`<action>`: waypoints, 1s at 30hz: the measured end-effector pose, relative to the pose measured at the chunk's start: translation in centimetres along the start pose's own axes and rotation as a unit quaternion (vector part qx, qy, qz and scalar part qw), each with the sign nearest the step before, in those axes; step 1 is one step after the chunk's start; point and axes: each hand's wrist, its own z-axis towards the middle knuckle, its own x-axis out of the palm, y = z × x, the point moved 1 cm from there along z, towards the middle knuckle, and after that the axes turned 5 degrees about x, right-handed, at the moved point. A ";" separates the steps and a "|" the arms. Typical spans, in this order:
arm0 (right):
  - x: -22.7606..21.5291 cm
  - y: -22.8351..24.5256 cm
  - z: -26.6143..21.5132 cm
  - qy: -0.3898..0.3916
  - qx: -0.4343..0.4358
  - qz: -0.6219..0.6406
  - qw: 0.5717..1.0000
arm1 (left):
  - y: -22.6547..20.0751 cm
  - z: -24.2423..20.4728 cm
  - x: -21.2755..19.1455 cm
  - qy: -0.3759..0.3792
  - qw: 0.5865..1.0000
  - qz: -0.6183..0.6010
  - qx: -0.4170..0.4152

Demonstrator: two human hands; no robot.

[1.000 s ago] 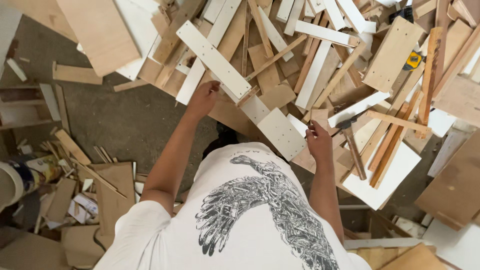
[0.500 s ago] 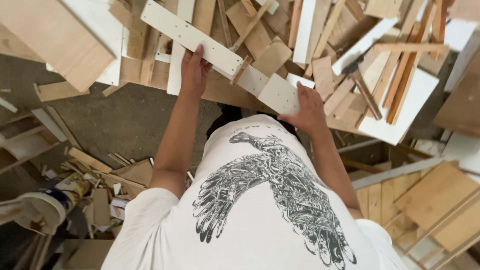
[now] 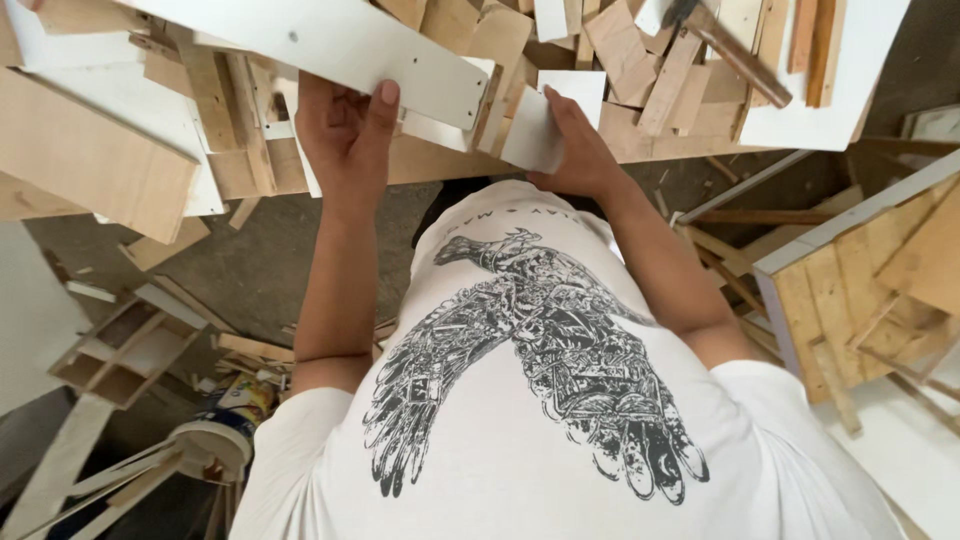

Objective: The person aligns various wooden blocks and pre-drilled boards, using a hammer to drive nails into them to assemble a small multi-tiered wooden structure.

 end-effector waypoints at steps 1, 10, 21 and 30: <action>0.7 -1.0 0.8 0.021 -0.006 0.022 0.999 | -0.4 0.3 0.9 0.026 0.999 0.009 0.037; 5.2 -8.0 5.4 0.076 -0.034 0.009 0.997 | 7.9 1.7 9.3 0.088 0.995 -0.050 0.016; 1.0 -22.0 0.5 -0.091 0.005 -0.030 0.995 | 4.4 -3.4 13.0 0.013 0.995 -0.009 0.094; -1.6 -24.2 -1.5 -0.131 0.001 -0.083 0.988 | 3.1 -8.2 11.7 -0.041 0.989 0.142 0.033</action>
